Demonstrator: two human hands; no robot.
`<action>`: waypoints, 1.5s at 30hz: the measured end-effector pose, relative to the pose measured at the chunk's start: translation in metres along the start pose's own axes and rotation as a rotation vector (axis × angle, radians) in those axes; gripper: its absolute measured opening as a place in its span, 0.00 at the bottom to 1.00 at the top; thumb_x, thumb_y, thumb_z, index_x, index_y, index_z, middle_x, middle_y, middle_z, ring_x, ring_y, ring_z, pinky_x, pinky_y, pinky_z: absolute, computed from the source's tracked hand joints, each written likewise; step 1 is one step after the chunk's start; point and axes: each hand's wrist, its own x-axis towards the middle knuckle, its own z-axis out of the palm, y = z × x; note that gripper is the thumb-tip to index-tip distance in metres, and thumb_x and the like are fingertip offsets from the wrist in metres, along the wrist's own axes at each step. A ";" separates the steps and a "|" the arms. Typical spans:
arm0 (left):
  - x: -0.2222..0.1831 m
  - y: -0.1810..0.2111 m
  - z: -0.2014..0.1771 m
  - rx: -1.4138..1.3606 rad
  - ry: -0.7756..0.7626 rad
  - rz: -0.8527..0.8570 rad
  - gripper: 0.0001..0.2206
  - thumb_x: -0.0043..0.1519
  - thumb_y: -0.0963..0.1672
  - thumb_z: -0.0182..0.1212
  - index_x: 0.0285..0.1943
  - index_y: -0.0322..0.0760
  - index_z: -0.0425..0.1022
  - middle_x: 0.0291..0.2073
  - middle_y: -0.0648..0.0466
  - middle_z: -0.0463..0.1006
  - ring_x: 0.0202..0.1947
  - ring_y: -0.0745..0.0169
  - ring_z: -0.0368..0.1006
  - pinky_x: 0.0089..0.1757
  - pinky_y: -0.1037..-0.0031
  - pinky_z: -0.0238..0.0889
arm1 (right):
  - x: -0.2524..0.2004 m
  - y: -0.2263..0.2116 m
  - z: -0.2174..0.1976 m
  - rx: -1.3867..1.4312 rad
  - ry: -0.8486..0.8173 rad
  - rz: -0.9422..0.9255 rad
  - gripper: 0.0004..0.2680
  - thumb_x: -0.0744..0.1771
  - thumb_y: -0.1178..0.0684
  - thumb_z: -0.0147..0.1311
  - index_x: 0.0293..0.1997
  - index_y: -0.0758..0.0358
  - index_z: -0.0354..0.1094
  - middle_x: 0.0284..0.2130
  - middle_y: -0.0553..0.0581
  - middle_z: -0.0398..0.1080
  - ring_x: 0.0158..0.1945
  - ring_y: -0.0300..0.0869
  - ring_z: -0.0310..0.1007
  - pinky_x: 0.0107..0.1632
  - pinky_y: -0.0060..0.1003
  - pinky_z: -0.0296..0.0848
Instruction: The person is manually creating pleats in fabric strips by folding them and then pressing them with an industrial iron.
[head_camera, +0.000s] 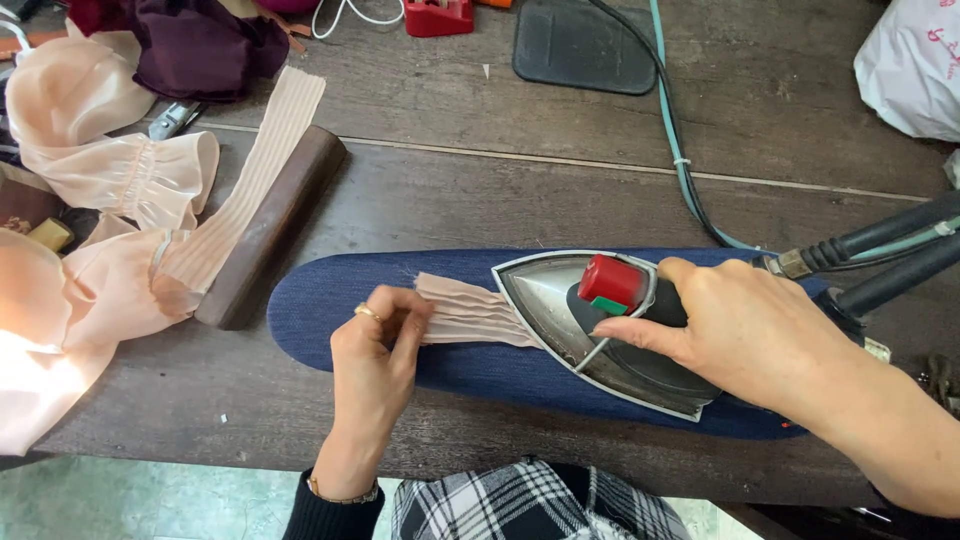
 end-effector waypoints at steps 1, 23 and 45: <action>0.000 -0.001 0.001 0.012 -0.002 0.009 0.04 0.60 0.39 0.57 0.34 0.42 0.73 0.27 0.61 0.76 0.27 0.73 0.68 0.33 0.81 0.60 | 0.000 0.000 0.000 0.005 -0.009 0.013 0.27 0.59 0.19 0.44 0.45 0.52 0.64 0.26 0.57 0.76 0.38 0.55 0.74 0.41 0.45 0.71; 0.007 -0.004 -0.004 -0.203 -0.131 -0.136 0.15 0.58 0.35 0.49 0.43 0.41 0.81 0.45 0.54 0.82 0.38 0.71 0.74 0.28 0.83 0.64 | -0.007 0.043 0.014 0.006 -0.059 0.191 0.25 0.58 0.19 0.45 0.37 0.50 0.66 0.27 0.57 0.78 0.40 0.53 0.74 0.44 0.39 0.70; 0.014 -0.008 0.000 0.247 -0.177 -0.008 0.20 0.53 0.35 0.47 0.50 0.42 0.79 0.51 0.62 0.78 0.42 0.66 0.76 0.42 0.75 0.67 | -0.002 0.011 0.005 -0.034 -0.022 0.045 0.26 0.59 0.19 0.44 0.39 0.52 0.64 0.23 0.57 0.76 0.34 0.55 0.74 0.38 0.43 0.70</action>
